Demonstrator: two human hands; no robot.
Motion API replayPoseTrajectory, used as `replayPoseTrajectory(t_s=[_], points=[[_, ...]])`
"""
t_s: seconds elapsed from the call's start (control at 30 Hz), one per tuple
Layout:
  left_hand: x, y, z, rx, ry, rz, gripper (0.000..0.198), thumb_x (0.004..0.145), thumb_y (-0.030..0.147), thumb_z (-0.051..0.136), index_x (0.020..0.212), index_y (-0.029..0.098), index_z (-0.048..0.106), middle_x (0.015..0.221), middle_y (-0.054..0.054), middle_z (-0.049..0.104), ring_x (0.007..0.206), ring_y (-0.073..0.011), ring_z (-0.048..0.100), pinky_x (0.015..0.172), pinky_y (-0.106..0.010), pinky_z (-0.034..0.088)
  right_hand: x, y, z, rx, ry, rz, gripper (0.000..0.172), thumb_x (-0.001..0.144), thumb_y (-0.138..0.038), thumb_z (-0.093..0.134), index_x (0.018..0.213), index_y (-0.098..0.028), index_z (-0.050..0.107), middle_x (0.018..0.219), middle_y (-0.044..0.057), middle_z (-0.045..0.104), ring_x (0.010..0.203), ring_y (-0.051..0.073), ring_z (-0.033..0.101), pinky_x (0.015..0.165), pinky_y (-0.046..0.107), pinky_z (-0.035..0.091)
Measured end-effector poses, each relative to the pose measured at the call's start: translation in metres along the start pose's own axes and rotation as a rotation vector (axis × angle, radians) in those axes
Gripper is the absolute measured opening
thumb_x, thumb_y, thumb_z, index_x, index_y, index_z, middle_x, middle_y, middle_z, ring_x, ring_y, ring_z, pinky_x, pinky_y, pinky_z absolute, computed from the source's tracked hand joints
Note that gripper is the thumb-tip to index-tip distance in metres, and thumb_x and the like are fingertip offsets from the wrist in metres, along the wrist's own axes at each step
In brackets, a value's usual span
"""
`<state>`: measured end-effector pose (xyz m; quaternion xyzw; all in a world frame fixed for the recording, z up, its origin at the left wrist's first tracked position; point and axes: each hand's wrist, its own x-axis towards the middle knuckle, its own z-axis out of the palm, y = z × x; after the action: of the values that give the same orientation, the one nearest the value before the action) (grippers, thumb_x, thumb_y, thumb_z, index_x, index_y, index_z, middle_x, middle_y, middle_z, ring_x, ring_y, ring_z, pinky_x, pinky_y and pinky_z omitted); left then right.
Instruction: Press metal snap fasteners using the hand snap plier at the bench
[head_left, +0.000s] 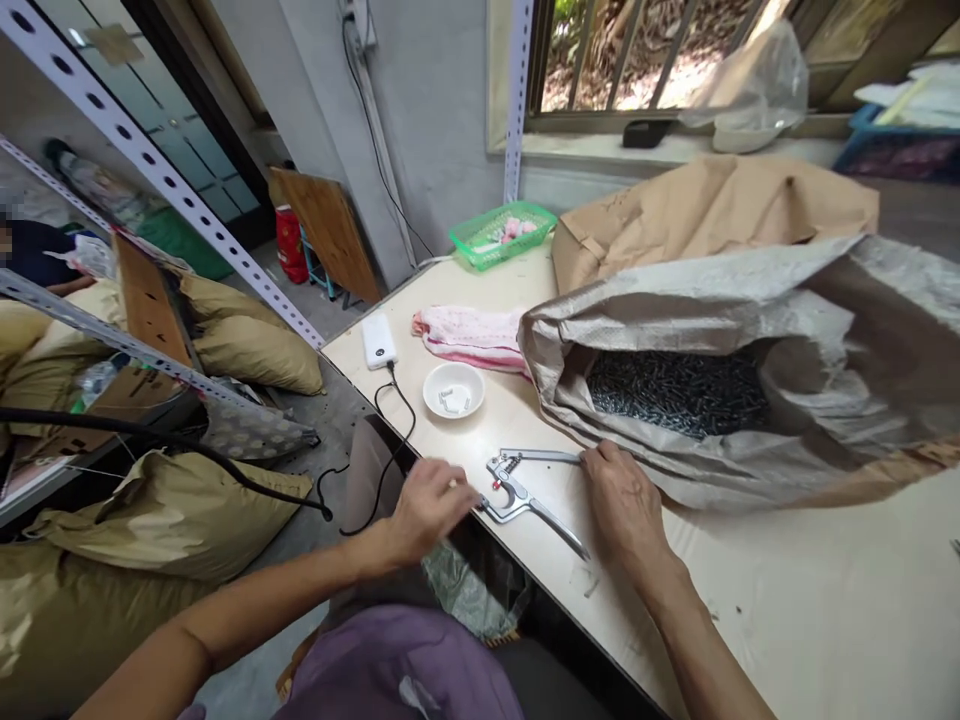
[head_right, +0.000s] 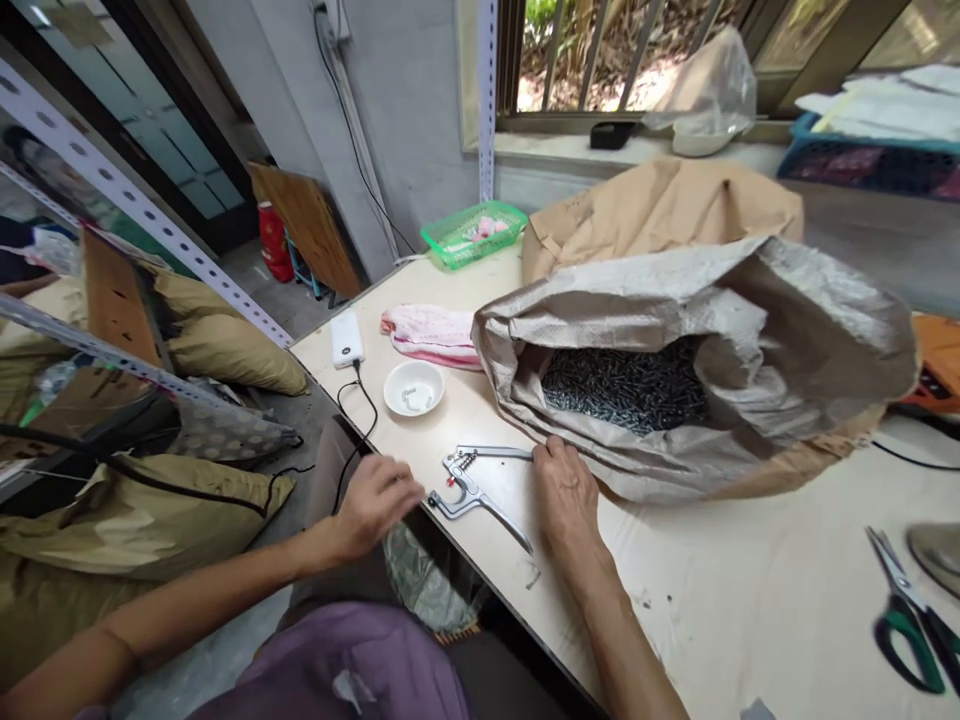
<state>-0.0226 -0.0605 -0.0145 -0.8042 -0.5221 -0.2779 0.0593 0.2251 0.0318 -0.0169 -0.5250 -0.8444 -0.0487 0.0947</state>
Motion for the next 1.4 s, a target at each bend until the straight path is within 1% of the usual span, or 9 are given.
replayPoseTrajectory(t_s=[0.1, 0.23, 0.33, 0.43, 0.57, 0.7, 0.8, 0.93, 1.4], points=[[0.05, -0.027, -0.003, 0.128, -0.033, -0.31, 0.019, 0.091, 0.024, 0.049, 0.083, 0.017, 0.065, 0.086, -0.008, 0.059, 0.084, -0.021, 0.05, 0.077, -0.036, 0.042, 0.0, 0.003, 0.003, 0.015, 0.039, -0.015, 0.023, 0.079, -0.002, 0.039, 0.068, -0.02, 0.05, 0.075, 0.004, 0.05, 0.071, 0.016, 0.044, 0.059, 0.027, 0.029], [0.105, -0.053, 0.007, 0.185, -0.372, -0.549, 0.016, 0.086, 0.024, 0.056, 0.079, 0.014, 0.067, 0.089, -0.012, 0.062, 0.094, -0.026, 0.051, 0.079, -0.037, 0.041, 0.0, 0.004, 0.006, 0.029, 0.07, -0.019, 0.024, 0.079, -0.002, 0.038, 0.067, -0.02, 0.049, 0.075, 0.004, 0.05, 0.069, 0.016, 0.044, 0.058, 0.028, 0.028], [0.124, -0.06, 0.018, 0.167, -0.575, -0.639, 0.013, 0.08, 0.023, 0.062, 0.076, 0.012, 0.068, 0.088, -0.013, 0.065, 0.097, -0.0279, 0.054, 0.079, -0.036, 0.042, 0.0, 0.003, 0.006, 0.05, 0.093, -0.012, 0.025, 0.08, -0.003, 0.037, 0.068, -0.021, 0.051, 0.075, 0.004, 0.051, 0.071, 0.017, 0.046, 0.059, 0.028, 0.03], [0.131, -0.061, 0.021, 0.149, -0.619, -0.656, 0.011, 0.078, 0.015, 0.059, 0.075, 0.012, 0.069, 0.083, -0.012, 0.067, 0.092, -0.0262, 0.059, 0.074, -0.032, 0.044, -0.001, -0.002, 0.003, 0.062, 0.08, 0.025, 0.023, 0.081, -0.007, 0.037, 0.073, -0.021, 0.054, 0.078, 0.005, 0.053, 0.072, 0.017, 0.047, 0.06, 0.029, 0.032], [0.125, -0.056, 0.007, 0.112, -0.587, -0.61, 0.02, 0.081, 0.012, 0.049, 0.083, 0.013, 0.069, 0.09, -0.01, 0.068, 0.091, -0.0223, 0.059, 0.074, -0.029, 0.044, -0.017, -0.015, -0.004, 0.148, 0.079, 0.033, 0.021, 0.088, -0.021, 0.037, 0.094, -0.02, 0.057, 0.09, 0.007, 0.056, 0.076, 0.017, 0.05, 0.063, 0.028, 0.037], [0.093, -0.035, -0.008, -0.306, -0.45, -0.551, 0.018, 0.083, 0.022, 0.053, 0.086, 0.015, 0.07, 0.082, -0.004, 0.068, 0.075, -0.0156, 0.06, 0.07, -0.024, 0.045, -0.042, -0.036, -0.003, 0.236, 0.038, -0.078, 0.023, 0.091, -0.033, 0.041, 0.101, -0.02, 0.056, 0.086, 0.006, 0.057, 0.076, 0.017, 0.049, 0.065, 0.029, 0.038], [0.062, -0.016, -0.006, -0.542, -0.449, -0.522, 0.018, 0.081, 0.029, 0.058, 0.08, 0.017, 0.071, 0.078, -0.003, 0.068, 0.073, -0.0154, 0.058, 0.068, -0.024, 0.045, -0.053, -0.048, 0.004, 0.212, 0.046, -0.056, 0.02, 0.091, -0.028, 0.043, 0.103, -0.019, 0.056, 0.084, 0.005, 0.057, 0.075, 0.017, 0.047, 0.065, 0.029, 0.036], [0.037, -0.005, 0.007, -0.55, -0.491, -0.547, 0.012, 0.077, 0.026, 0.063, 0.073, 0.02, 0.073, 0.073, -0.003, 0.067, 0.075, -0.0162, 0.056, 0.071, -0.025, 0.045, -0.057, -0.054, 0.011, 0.212, 0.08, -0.031, 0.018, 0.091, -0.022, 0.041, 0.092, -0.019, 0.058, 0.077, 0.004, 0.055, 0.072, 0.016, 0.046, 0.066, 0.029, 0.034], [0.049, -0.014, 0.021, -0.46, -0.779, -0.543, 0.016, 0.068, 0.021, 0.058, 0.068, 0.012, 0.071, 0.06, 0.0, 0.064, 0.057, -0.0119, 0.053, 0.053, -0.021, 0.035, -0.058, -0.055, 0.013, 0.207, 0.065, -0.011, 0.017, 0.092, -0.023, 0.041, 0.088, -0.019, 0.058, 0.078, 0.004, 0.053, 0.072, 0.016, 0.045, 0.066, 0.029, 0.034]])
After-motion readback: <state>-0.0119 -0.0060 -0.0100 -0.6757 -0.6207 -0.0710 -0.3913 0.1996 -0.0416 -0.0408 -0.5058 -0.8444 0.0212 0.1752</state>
